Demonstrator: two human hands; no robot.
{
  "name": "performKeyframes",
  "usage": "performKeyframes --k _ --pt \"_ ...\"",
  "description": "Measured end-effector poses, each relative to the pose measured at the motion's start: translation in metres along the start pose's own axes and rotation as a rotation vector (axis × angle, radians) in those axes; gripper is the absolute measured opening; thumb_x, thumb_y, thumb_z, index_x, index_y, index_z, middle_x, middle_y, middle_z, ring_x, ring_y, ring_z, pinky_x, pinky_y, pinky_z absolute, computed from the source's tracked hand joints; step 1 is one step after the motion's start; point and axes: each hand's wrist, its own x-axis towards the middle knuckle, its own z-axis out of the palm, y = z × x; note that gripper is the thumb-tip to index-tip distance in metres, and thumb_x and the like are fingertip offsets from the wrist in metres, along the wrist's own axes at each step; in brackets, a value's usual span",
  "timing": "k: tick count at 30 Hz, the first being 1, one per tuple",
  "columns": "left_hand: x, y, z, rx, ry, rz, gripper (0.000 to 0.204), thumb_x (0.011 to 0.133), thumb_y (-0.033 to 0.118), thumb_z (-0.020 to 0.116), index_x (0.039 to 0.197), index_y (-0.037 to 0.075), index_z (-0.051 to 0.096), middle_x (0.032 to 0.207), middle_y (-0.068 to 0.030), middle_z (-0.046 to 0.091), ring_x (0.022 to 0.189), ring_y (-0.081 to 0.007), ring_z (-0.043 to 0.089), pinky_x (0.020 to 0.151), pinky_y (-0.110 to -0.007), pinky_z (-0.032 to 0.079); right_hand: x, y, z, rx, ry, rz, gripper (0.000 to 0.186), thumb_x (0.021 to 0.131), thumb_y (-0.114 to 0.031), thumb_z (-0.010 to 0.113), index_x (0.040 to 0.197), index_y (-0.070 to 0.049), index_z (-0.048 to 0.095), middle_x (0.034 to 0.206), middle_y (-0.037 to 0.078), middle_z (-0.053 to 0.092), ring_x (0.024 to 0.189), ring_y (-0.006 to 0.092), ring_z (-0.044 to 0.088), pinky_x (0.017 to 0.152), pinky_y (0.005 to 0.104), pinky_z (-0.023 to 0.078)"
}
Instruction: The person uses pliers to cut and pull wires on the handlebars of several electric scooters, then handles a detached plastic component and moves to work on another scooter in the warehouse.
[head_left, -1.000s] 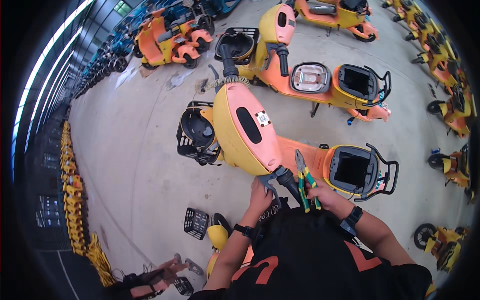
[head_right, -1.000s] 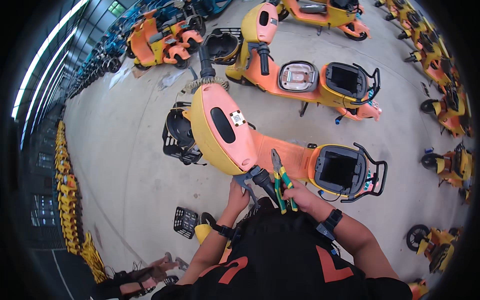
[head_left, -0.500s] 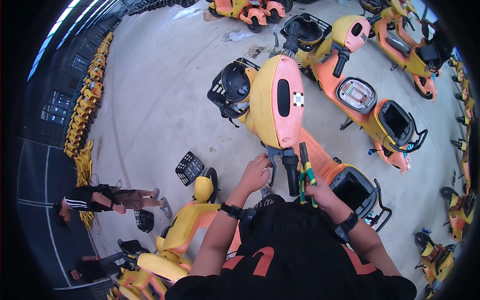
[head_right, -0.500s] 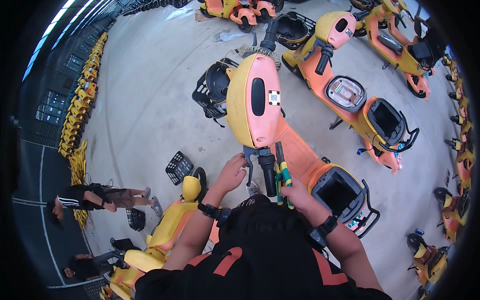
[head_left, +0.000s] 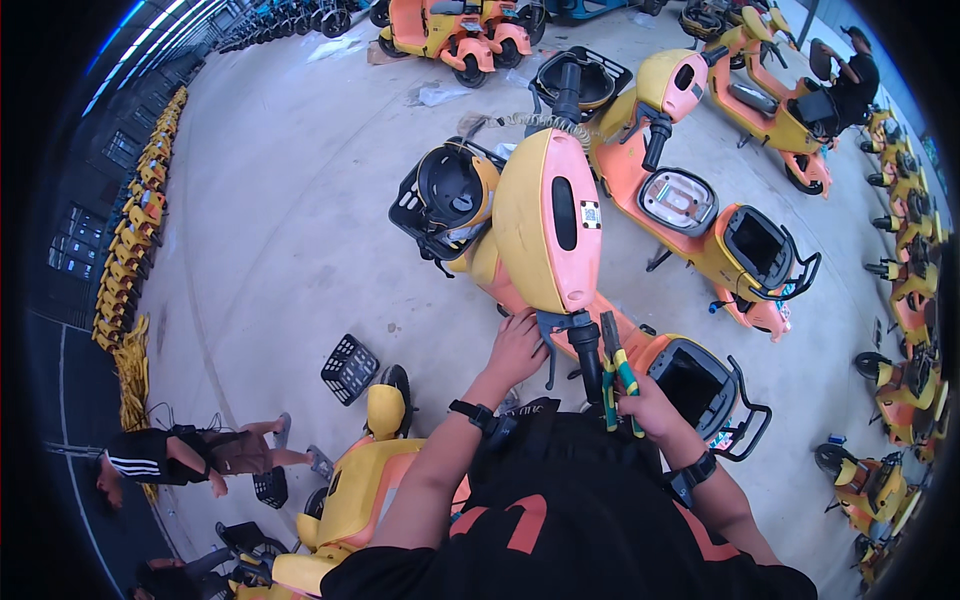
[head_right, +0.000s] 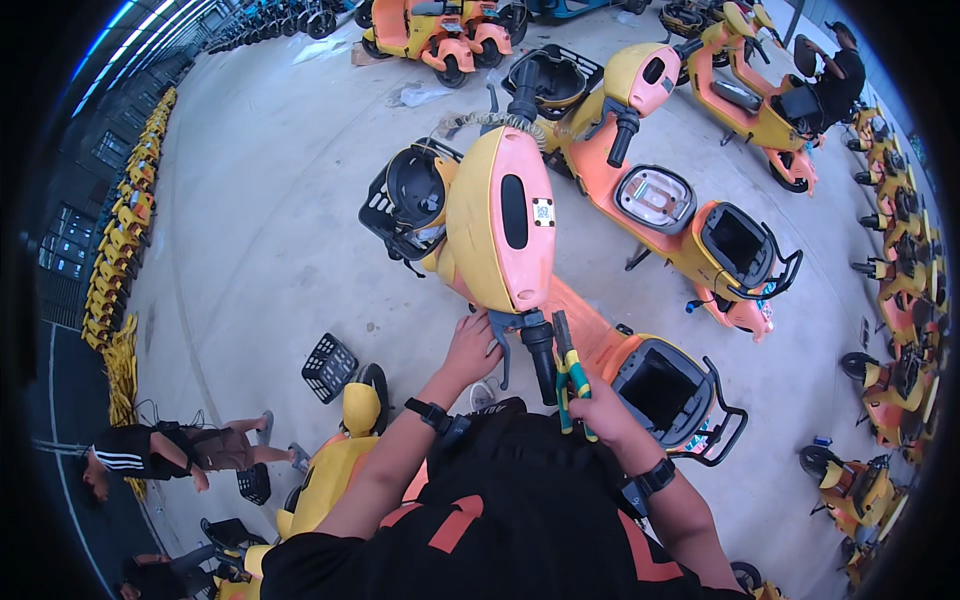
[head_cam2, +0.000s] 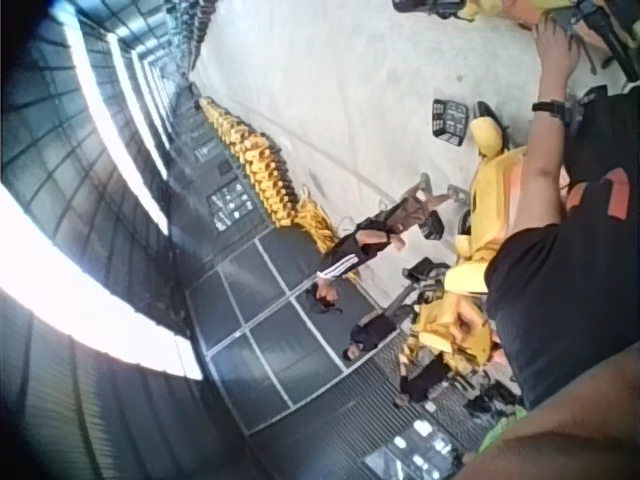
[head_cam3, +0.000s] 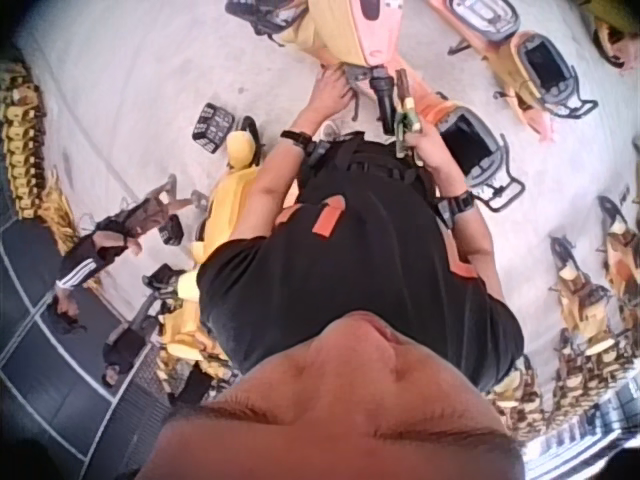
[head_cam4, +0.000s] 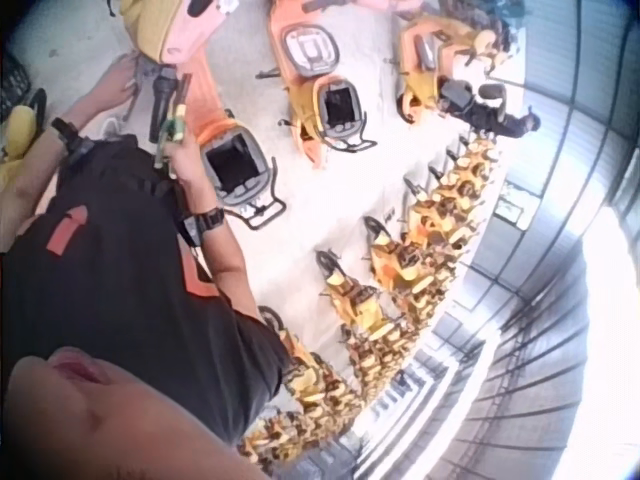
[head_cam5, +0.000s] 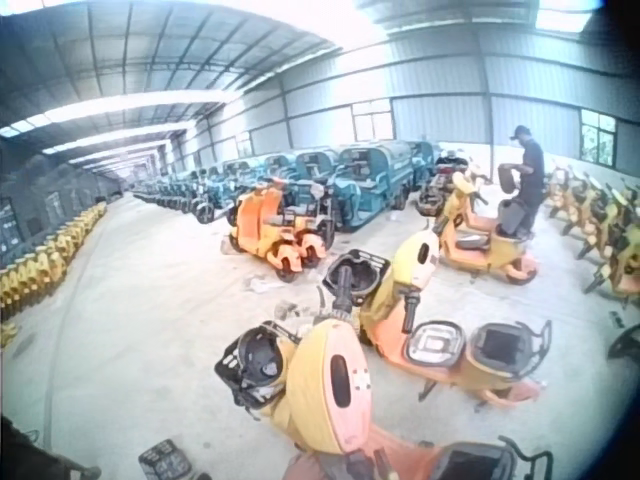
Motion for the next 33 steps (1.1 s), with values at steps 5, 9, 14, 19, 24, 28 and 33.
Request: performKeyframes --k 5,9,14,19,24,28,33 --pt "-0.007 -0.007 0.008 -0.162 -0.108 0.016 0.023 0.077 0.011 0.064 0.099 0.002 0.062 0.102 -0.0143 0.062 0.102 -0.0376 0.055 0.084 -0.048 0.042 -0.036 -0.003 0.006 -0.152 -0.007 -0.076 0.053 0.069 0.000 0.057 0.121 0.001 0.055 0.101 0.007 0.058 0.096 0.0166 0.055 0.085 0.0292 0.045" --pt "-0.001 -0.008 0.020 -0.463 0.020 0.108 0.020 0.081 0.005 0.061 0.101 0.002 0.061 0.094 -0.0193 0.061 0.085 -0.0418 0.057 0.074 -0.048 0.046 -0.043 -0.021 0.032 -0.049 -0.138 0.080 0.075 0.067 0.000 0.056 0.140 -0.002 0.042 0.120 0.008 0.057 0.105 0.0153 0.053 0.092 0.0279 0.043" --pt "0.007 -0.020 0.012 -0.560 -0.143 0.157 0.032 0.085 0.005 0.059 0.117 0.003 0.059 0.105 -0.0203 0.063 0.096 -0.0420 0.059 0.081 -0.048 0.050 -0.029 -0.005 0.054 -0.221 -0.120 0.197 0.080 0.066 0.000 0.054 0.144 -0.007 0.038 0.120 0.008 0.056 0.104 0.0168 0.054 0.090 0.0284 0.045" --pt "0.007 -0.025 0.021 -0.608 -0.032 0.184 0.027 0.084 0.006 0.061 0.111 0.004 0.062 0.101 -0.0164 0.063 0.086 -0.0385 0.061 0.072 -0.046 0.051 -0.017 -0.019 0.086 -0.348 0.069 0.215 0.089 0.069 -0.001 0.055 0.153 -0.006 0.024 0.117 0.011 0.060 0.104 0.0194 0.059 0.088 0.0297 0.047" --pt "0.010 -0.026 0.020 -0.644 -0.038 0.199 0.022 0.085 0.006 0.060 0.107 0.003 0.061 0.097 -0.0165 0.063 0.084 -0.0384 0.061 0.070 -0.045 0.051 0.006 -0.019 0.117 -0.392 0.248 0.330 0.086 0.074 -0.007 0.058 0.152 0.000 0.022 0.120 0.025 0.058 0.109 0.0306 0.060 0.092 0.0337 0.047" --pt "0.009 -0.036 0.021 -0.631 -0.090 0.215 0.012 0.088 0.011 0.060 0.098 0.003 0.061 0.090 -0.0151 0.061 0.078 -0.0368 0.061 0.066 -0.045 0.050 0.022 -0.005 0.124 -0.554 0.377 0.132 0.086 0.075 -0.010 0.062 0.149 0.006 0.022 0.132 0.033 0.050 0.121 0.0379 0.055 0.099 0.0373 0.044" --pt "0.004 -0.035 0.014 -0.602 -0.148 0.215 0.013 0.092 0.016 0.059 0.089 0.003 0.059 0.085 -0.0142 0.059 0.074 -0.0360 0.060 0.063 -0.045 0.050 0.029 -0.014 0.135 -0.451 0.417 0.234 0.087 0.073 -0.007 0.065 0.148 0.007 0.024 0.133 0.034 0.048 0.124 0.0413 0.051 0.101 0.0384 0.043"
